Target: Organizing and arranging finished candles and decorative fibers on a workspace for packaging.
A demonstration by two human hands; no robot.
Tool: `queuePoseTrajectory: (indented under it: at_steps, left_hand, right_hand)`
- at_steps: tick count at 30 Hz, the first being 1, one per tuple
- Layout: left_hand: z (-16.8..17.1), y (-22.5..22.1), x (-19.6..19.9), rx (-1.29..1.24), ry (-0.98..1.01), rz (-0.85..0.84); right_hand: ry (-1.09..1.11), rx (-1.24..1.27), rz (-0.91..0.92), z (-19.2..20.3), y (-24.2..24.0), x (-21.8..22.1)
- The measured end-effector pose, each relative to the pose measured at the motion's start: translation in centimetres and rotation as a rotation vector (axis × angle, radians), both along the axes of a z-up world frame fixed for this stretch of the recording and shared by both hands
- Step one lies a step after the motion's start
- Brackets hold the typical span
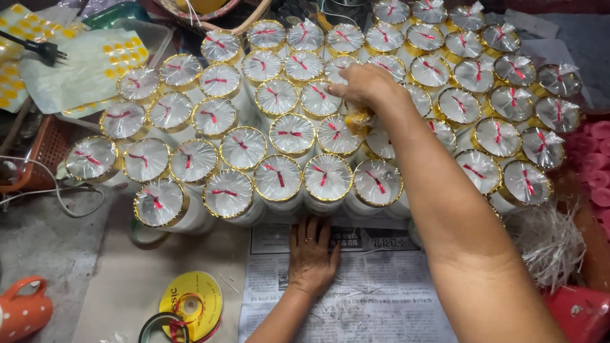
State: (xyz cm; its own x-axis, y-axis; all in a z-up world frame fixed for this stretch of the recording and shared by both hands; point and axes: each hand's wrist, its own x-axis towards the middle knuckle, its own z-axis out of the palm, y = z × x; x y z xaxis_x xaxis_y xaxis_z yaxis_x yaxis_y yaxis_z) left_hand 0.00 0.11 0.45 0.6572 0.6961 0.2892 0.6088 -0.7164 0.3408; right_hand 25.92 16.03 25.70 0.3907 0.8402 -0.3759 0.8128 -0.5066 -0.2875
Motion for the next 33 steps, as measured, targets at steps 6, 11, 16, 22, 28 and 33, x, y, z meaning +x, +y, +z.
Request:
queuePoseTrajectory:
  at_steps: [6, 11, 16, 22, 28, 33]
  left_hand:
    - [0.2, 0.0, -0.1, 0.0, 0.008, -0.001]
    - [0.2, -0.1, -0.1, -0.013, 0.018, 0.003]
    - [0.5, 0.0, 0.0, -0.009, -0.006, -0.004]
    - [0.2, 0.0, 0.0, -0.03, 0.039, -0.016]
    - [0.4, 0.0, 0.0, -0.08, 0.044, -0.026]
    - [0.0, 0.1, 0.0, -0.053, 0.052, -0.021]
  right_hand:
    - [0.014, -0.021, -0.011, 1.1, -0.6, -0.6]
    - [0.032, 0.218, -0.019, 0.4, 0.3, 2.2]
    - [0.055, 0.246, 0.068, -0.1, 1.1, 3.8]
    - [-0.014, 0.064, -0.011, 0.3, 3.3, 2.8]
    - [-0.034, 0.202, 0.283, -2.5, 6.4, 1.4]
    - [0.168, 0.266, 0.181, -0.9, 5.3, -0.3]
